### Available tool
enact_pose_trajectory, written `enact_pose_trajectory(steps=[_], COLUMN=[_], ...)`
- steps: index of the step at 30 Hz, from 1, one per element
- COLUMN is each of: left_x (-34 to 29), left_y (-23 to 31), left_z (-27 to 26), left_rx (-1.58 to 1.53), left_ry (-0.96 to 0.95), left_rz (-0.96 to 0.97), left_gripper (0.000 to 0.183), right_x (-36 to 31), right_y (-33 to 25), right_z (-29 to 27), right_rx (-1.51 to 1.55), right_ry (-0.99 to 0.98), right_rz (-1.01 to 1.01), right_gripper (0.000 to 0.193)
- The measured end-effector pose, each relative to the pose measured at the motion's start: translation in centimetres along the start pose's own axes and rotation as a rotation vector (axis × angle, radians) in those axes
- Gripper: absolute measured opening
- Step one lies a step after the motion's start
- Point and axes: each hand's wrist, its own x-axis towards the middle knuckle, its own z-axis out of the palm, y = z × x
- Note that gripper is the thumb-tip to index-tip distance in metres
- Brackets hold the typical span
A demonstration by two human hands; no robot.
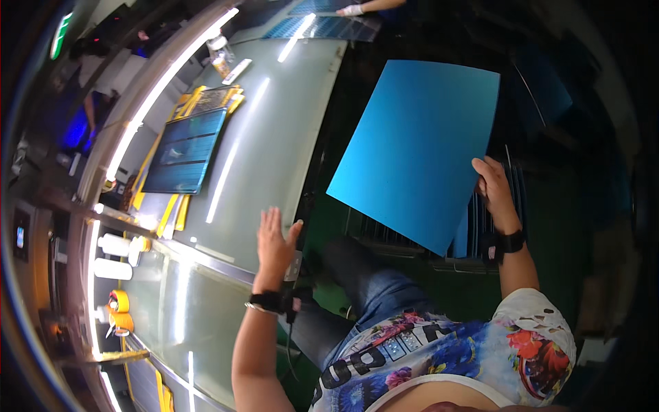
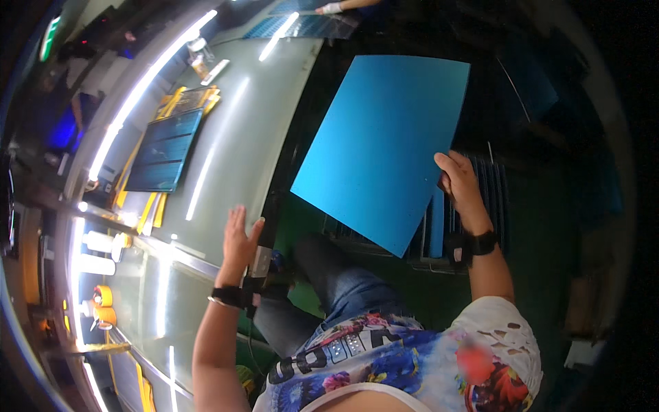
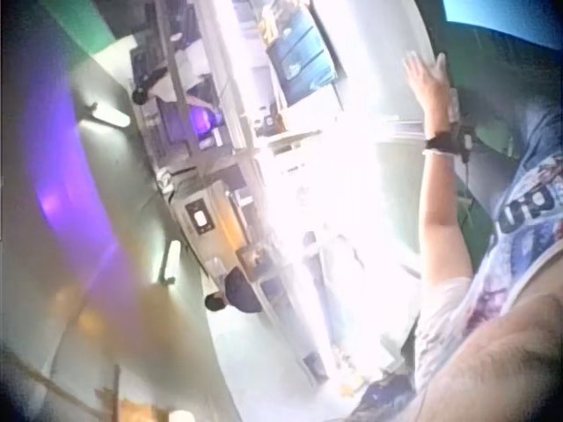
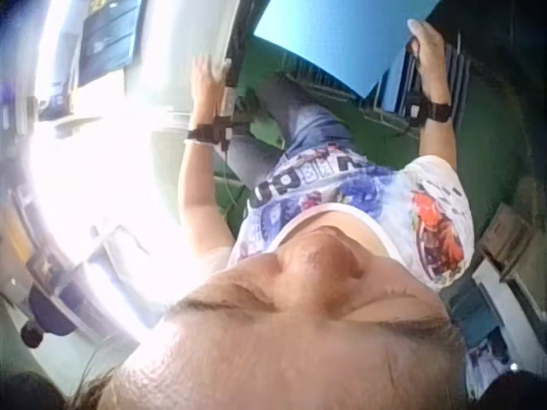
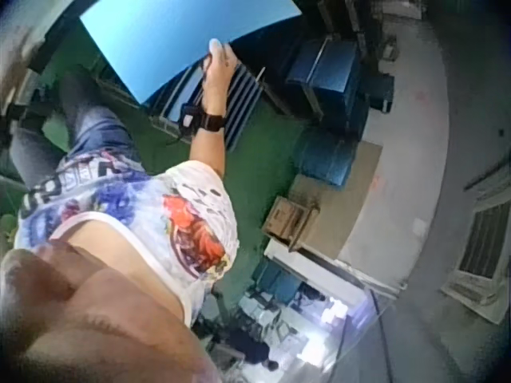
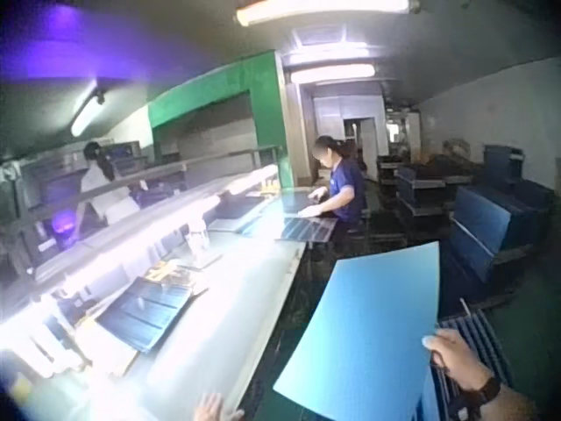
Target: Placing black gridded components onto blue sheets at a factory workstation.
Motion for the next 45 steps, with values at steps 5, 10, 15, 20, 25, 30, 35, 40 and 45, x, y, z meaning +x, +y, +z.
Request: enact_pose_trajectory(steps=[5, 10, 15, 20, 25, 30, 35, 40, 45], left_x=[-4.8, -8.9, -15.7, -24.6, -34.3, -38.6, -38.5, -38.1, -38.2], left_y=[6.2, 6.5, -0.1, -3.9, -9.4, -12.7, -14.2, -14.9, -12.5], left_z=[-2.6, -3.3, -3.8, -6.0, -8.4, -9.9, -10.6, -10.7, -11.1], left_rx=[-1.239, -1.909, -1.926, -1.745, -1.469, -1.356, -1.323, -1.320, -1.277], left_ry=[-0.376, -0.159, 0.453, 0.718, 0.757, 0.765, 0.788, 0.819, 0.704], left_rz=[-0.413, -0.313, -0.662, -0.780, -0.945, -1.134, -1.140, -1.170, -1.241], left_gripper=[0.074, 0.048, 0.017, 0.014, 0.018, 0.021, 0.017, 0.016, 0.018], right_x=[-0.9, -3.2, -5.2, -6.7, -6.8, -6.6, -6.4, -6.2, -8.4], right_y=[1.3, 5.0, 9.6, 12.4, 13.9, 15.2, 15.1, 15.4, 16.7], right_z=[3.8, 10.9, 18.0, 22.0, 22.1, 22.0, 23.0, 23.8, 25.7], right_rx=[0.188, 0.168, 0.076, 0.066, -0.179, -0.224, -0.271, -0.249, -0.230], right_ry=[-0.173, -0.398, -0.842, -1.110, -1.230, -1.218, -1.220, -1.212, -1.327], right_rz=[-0.147, -0.048, 0.144, 0.401, 0.415, 0.419, 0.421, 0.413, 0.499], right_gripper=[0.022, 0.029, 0.026, 0.025, 0.030, 0.026, 0.026, 0.027, 0.034])
